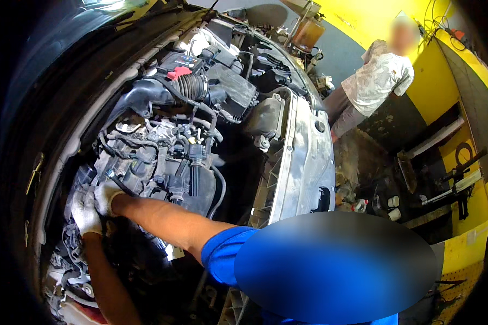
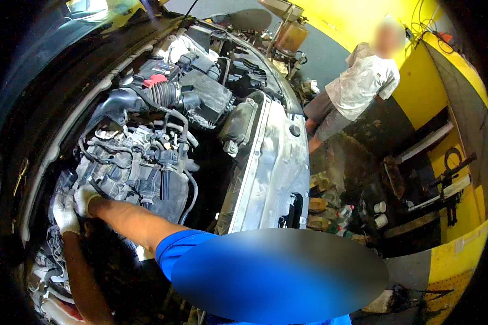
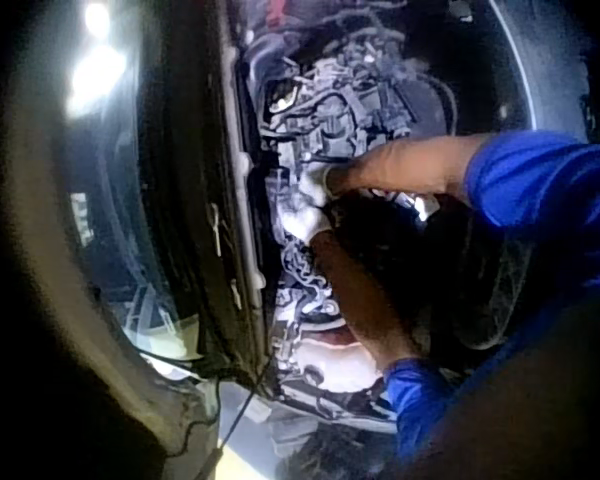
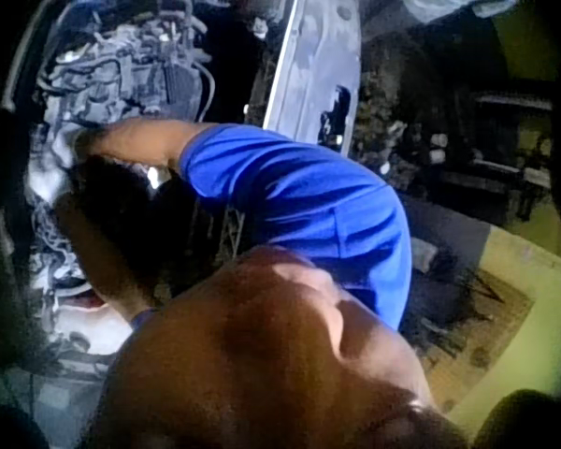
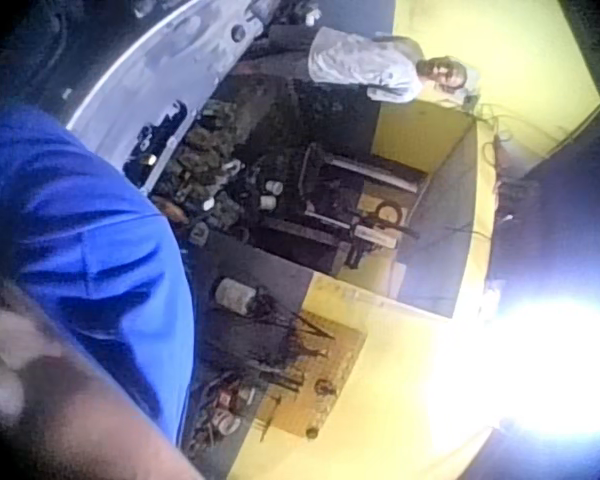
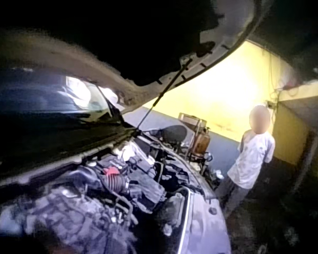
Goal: The person works on a car engine using a socket wrench and by hand, loosening and tightening bolts and manipulating engine components.
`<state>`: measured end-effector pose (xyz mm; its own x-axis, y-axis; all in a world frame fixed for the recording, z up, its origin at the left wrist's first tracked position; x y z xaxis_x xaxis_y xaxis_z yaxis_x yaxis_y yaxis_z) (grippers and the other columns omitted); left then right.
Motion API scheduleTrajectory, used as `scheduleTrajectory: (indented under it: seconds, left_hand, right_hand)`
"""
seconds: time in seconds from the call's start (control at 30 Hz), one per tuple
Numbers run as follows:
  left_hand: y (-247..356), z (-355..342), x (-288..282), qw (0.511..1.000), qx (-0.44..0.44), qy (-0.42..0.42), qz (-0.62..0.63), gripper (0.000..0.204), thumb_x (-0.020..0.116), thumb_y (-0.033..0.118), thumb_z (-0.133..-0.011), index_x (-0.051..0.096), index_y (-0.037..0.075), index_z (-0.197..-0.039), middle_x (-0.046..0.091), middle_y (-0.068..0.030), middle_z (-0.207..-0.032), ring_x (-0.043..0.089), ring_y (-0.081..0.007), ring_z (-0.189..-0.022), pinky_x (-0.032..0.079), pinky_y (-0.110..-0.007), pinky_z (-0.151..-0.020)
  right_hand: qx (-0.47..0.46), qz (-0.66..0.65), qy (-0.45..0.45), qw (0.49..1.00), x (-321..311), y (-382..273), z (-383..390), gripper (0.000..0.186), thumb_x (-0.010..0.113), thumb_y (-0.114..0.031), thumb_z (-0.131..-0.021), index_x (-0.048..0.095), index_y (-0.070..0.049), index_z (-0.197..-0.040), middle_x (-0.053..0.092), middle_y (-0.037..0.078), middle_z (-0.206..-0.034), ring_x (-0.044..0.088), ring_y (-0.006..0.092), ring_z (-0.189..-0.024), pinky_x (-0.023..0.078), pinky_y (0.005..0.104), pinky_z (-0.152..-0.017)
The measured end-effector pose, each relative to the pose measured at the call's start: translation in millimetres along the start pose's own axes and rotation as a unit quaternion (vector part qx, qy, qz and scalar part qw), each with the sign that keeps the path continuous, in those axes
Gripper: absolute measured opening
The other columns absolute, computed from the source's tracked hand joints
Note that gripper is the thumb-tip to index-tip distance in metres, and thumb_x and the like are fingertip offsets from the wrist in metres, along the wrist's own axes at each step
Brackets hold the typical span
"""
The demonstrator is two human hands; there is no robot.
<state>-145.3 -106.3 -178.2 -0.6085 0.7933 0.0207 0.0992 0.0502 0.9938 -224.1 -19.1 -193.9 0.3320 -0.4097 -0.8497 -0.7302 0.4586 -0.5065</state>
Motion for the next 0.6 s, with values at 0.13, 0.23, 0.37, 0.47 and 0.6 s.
scheduleTrajectory:
  seconds: [0.13, 0.23, 0.37, 0.47, 0.6]
  left_hand:
    - [11.7, -9.8, 13.1, 0.942, -0.006, 0.021, -0.336, 0.024, 0.067, 0.017, -0.092, 0.06, 0.001, -0.108, 0.063, -0.0065, -0.097, 0.056, -0.0161, -0.086, 0.048, -0.03, -0.079]
    - [25.4, 8.3, 37.5, 0.972, 0.121, 0.049, -0.195, 0.018, 0.068, 0.015, -0.09, 0.056, 0.003, -0.088, 0.059, -0.0038, -0.08, 0.053, -0.0151, -0.074, 0.048, -0.032, -0.069]
    - [-5.0, -8.4, -4.5, 0.995, 0.042, -0.014, -0.088, 0.02, 0.07, 0.016, -0.089, 0.057, 0.002, -0.093, 0.061, -0.0048, -0.085, 0.054, -0.0149, -0.078, 0.048, -0.031, -0.073]
    - [1.1, -7.8, -19.3, 0.948, -0.023, 0.026, -0.318, 0.027, 0.07, 0.016, -0.09, 0.06, -0.001, -0.108, 0.063, -0.0057, -0.1, 0.055, -0.0132, -0.089, 0.047, -0.028, -0.081]
    - [7.0, -7.3, 32.0, 0.985, 0.031, -0.006, -0.168, 0.034, 0.069, 0.017, -0.09, 0.06, -0.001, -0.118, 0.065, -0.0063, -0.102, 0.056, -0.013, -0.09, 0.047, -0.028, -0.084]
  right_hand:
    - [0.152, -0.036, 0.045, 0.987, 25.5, 25.3, -6.1, 0.027, 0.061, -0.029, -0.079, 0.076, -0.01, -0.092, 0.073, 0.016, -0.092, 0.071, 0.0334, -0.089, 0.056, 0.0438, -0.077]
    - [0.203, -0.102, 0.064, 0.972, 32.2, 28.7, -9.3, 0.031, 0.061, -0.03, -0.079, 0.076, -0.008, -0.095, 0.072, 0.017, -0.092, 0.07, 0.0343, -0.09, 0.055, 0.0443, -0.079]
    - [-0.013, 0.037, -0.003, 0.999, 24.1, 8.2, -9.6, 0.029, 0.061, -0.028, -0.082, 0.075, -0.007, -0.095, 0.072, 0.019, -0.096, 0.07, 0.0336, -0.094, 0.055, 0.0441, -0.082]
    - [0.076, -0.045, 0.049, 0.995, 22.6, -2.2, -1.4, 0.028, 0.061, -0.028, -0.081, 0.076, -0.008, -0.095, 0.072, 0.019, -0.097, 0.07, 0.0337, -0.093, 0.055, 0.0433, -0.082]
    - [0.159, -0.039, 0.072, 0.984, 25.7, 39.0, -10.5, 0.029, 0.064, -0.029, -0.077, 0.076, -0.009, -0.094, 0.072, 0.019, -0.096, 0.07, 0.0347, -0.091, 0.056, 0.0426, -0.081]
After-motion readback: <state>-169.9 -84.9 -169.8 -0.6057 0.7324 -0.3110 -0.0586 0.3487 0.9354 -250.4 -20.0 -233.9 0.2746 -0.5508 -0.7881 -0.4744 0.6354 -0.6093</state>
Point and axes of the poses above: each hand's wrist, its own z-axis away from the middle knuckle, its own x-axis out of the palm, y = z × x, the point moved 1 cm from there along -z, towards the middle knuckle
